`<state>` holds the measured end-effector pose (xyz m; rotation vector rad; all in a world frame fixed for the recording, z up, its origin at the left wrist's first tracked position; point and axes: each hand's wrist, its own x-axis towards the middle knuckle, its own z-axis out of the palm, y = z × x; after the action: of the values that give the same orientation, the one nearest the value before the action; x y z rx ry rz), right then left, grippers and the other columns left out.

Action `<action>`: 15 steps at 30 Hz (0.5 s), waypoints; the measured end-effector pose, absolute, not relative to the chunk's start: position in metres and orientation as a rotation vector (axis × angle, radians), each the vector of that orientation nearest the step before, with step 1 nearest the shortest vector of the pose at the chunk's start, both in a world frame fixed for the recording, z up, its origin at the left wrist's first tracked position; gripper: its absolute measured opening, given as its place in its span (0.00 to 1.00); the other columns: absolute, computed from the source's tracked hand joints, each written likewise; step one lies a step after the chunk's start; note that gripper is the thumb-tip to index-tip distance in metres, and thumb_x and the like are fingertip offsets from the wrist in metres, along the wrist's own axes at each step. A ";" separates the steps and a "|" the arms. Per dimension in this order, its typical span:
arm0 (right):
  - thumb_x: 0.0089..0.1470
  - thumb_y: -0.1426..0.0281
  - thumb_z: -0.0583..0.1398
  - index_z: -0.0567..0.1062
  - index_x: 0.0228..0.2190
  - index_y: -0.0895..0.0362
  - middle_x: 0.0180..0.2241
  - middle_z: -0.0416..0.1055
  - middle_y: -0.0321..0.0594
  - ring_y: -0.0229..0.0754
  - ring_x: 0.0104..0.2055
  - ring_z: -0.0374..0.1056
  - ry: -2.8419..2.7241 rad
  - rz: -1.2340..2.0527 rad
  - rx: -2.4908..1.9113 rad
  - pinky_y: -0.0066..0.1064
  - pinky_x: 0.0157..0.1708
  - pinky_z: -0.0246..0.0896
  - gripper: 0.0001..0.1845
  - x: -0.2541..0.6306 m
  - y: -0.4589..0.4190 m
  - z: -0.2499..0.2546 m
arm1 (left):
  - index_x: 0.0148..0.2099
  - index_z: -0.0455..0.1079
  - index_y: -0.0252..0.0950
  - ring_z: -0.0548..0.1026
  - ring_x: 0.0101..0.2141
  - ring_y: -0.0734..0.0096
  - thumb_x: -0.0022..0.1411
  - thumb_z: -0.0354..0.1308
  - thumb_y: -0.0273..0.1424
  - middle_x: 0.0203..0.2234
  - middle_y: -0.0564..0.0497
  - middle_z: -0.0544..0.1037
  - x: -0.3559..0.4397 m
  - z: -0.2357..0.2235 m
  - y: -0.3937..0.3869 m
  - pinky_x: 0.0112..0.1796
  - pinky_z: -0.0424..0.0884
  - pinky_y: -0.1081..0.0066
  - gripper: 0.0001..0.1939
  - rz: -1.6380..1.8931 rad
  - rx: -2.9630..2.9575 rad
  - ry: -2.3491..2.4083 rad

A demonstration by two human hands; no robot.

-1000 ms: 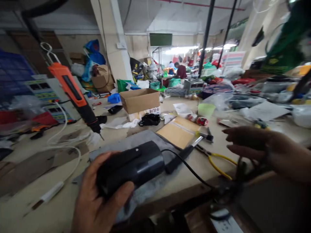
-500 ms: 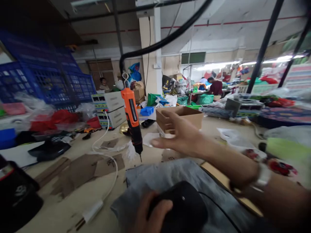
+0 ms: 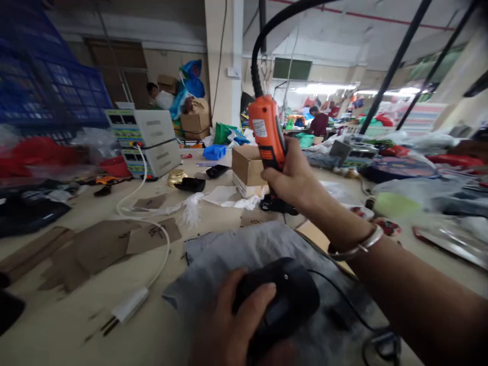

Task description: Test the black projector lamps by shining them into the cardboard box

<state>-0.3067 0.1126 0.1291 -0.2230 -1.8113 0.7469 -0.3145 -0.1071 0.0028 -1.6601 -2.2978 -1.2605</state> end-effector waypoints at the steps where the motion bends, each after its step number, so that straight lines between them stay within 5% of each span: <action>1: 0.40 0.74 0.63 0.61 0.37 0.52 0.26 0.60 0.30 0.39 0.28 0.62 -1.754 0.757 -0.220 0.31 0.28 0.61 0.22 -0.295 0.111 0.131 | 0.51 0.70 0.49 0.75 0.43 0.47 0.52 0.61 0.42 0.54 0.40 0.66 -0.312 0.003 -0.106 0.38 0.75 0.52 0.22 -1.266 -1.663 -2.298; 5: 0.43 0.70 0.65 0.60 0.35 0.51 0.27 0.64 0.29 0.36 0.26 0.64 -1.600 0.829 -0.182 0.29 0.26 0.62 0.21 -0.254 0.078 0.144 | 0.51 0.69 0.47 0.72 0.48 0.49 0.56 0.57 0.42 0.54 0.42 0.66 -0.304 0.006 -0.106 0.42 0.73 0.51 0.20 -1.356 -1.658 -2.291; 10: 0.51 0.72 0.59 0.63 0.28 0.53 0.23 0.64 0.30 0.36 0.21 0.65 -1.649 0.891 -0.168 0.27 0.18 0.61 0.08 -0.224 0.035 0.167 | 0.51 0.66 0.47 0.69 0.51 0.51 0.56 0.57 0.40 0.53 0.44 0.64 -0.300 0.011 -0.109 0.48 0.67 0.47 0.19 -1.382 -1.697 -2.336; 15: 0.52 0.66 0.60 0.64 0.24 0.53 0.20 0.61 0.29 0.33 0.16 0.61 -1.641 1.075 -0.118 0.26 0.14 0.59 0.10 -0.222 0.024 0.172 | 0.52 0.64 0.47 0.67 0.52 0.50 0.57 0.58 0.40 0.54 0.44 0.63 -0.297 0.015 -0.112 0.50 0.63 0.43 0.20 -1.368 -1.744 -2.351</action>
<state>-0.2221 0.0236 0.1715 -0.1178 -1.6411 1.0750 -0.2968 -0.1117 0.0148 -1.7440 -2.3513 -1.3675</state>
